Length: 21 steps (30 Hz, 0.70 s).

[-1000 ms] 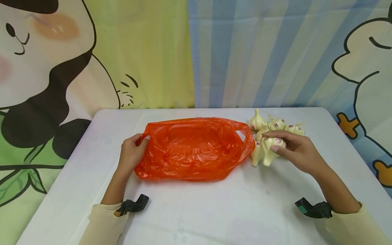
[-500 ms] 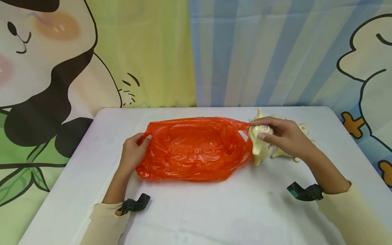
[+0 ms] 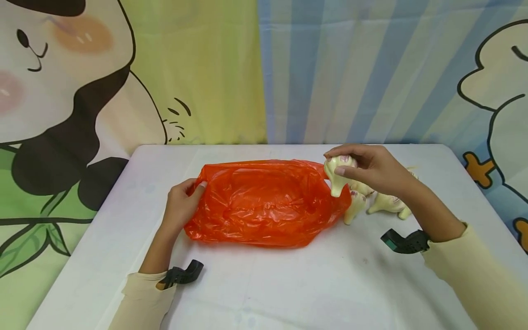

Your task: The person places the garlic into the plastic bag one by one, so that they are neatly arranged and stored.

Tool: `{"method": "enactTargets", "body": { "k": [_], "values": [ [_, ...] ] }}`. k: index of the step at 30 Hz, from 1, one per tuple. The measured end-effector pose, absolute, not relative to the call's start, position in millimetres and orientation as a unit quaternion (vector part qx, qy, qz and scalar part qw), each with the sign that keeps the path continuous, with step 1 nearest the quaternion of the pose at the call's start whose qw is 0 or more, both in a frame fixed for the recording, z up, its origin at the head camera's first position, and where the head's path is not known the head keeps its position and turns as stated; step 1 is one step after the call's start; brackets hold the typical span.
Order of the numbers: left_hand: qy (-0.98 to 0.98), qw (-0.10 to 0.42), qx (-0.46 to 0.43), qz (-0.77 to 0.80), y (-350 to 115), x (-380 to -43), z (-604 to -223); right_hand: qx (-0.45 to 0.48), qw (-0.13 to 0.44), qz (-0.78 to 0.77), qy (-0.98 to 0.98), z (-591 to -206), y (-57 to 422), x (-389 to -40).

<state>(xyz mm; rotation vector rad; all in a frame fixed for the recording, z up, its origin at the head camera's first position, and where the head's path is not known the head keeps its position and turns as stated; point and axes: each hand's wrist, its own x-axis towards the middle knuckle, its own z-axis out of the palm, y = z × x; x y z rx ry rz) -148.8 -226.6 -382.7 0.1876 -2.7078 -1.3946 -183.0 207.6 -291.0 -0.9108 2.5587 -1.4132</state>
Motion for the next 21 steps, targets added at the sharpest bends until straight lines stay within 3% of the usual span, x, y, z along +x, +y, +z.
{"method": "enactTargets", "body": {
  "k": [8,21],
  "values": [
    [-0.884,0.044,0.069,-0.460,-225.5,-147.7,-381.5,-0.272,0.075,-0.460,0.842,-274.6,189.7,-196.0],
    [-0.885,0.036,0.073,-0.458,-224.6,-147.6,-382.9,-0.302,0.111,-0.494,0.808,-282.7,142.3,-220.0]
  ]
}}
